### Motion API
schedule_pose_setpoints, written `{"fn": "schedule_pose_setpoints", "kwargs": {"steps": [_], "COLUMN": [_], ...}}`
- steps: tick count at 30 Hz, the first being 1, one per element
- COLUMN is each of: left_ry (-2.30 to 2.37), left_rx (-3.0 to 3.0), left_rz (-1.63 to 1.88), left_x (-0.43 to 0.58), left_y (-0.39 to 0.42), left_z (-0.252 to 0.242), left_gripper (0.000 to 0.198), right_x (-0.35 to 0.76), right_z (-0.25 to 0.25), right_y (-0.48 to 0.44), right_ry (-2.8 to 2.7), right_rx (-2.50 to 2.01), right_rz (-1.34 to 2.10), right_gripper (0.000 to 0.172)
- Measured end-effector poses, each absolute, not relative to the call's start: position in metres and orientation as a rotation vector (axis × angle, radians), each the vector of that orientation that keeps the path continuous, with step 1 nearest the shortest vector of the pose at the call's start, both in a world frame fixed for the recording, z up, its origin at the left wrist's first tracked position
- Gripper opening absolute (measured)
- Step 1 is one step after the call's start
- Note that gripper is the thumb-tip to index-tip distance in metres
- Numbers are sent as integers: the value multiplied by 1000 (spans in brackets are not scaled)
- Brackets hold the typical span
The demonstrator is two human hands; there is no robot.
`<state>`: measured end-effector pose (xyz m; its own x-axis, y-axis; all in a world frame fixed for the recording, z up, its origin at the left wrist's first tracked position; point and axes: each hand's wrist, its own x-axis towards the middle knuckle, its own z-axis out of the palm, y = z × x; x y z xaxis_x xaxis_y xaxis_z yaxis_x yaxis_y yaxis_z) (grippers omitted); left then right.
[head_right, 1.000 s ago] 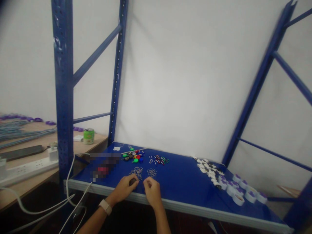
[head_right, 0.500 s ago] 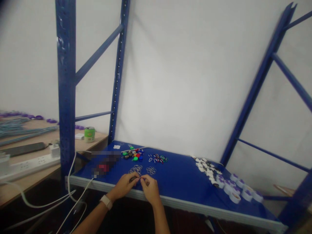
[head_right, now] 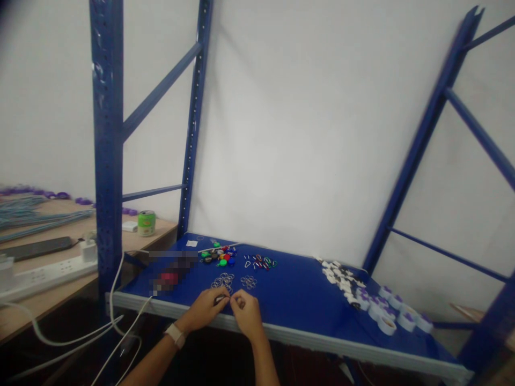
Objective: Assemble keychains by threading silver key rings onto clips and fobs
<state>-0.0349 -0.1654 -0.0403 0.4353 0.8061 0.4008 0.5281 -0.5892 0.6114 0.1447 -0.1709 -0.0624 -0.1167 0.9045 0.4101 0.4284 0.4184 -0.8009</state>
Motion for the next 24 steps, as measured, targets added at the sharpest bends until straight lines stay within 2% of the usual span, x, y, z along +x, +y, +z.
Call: {"fn": "schedule_pose_setpoints", "kwargs": {"steps": [24], "left_ry": [1242], "left_rx": [2318], "left_rz": [934], "left_x": [-31], "left_y": [-168], "left_z": [-41], "left_gripper": [16], "right_x": [140], "right_z": [-65], "right_y": [-167], "right_ry": [-1648], "right_rx": [-1279], "right_rz": [394], "right_gripper": [16]}}
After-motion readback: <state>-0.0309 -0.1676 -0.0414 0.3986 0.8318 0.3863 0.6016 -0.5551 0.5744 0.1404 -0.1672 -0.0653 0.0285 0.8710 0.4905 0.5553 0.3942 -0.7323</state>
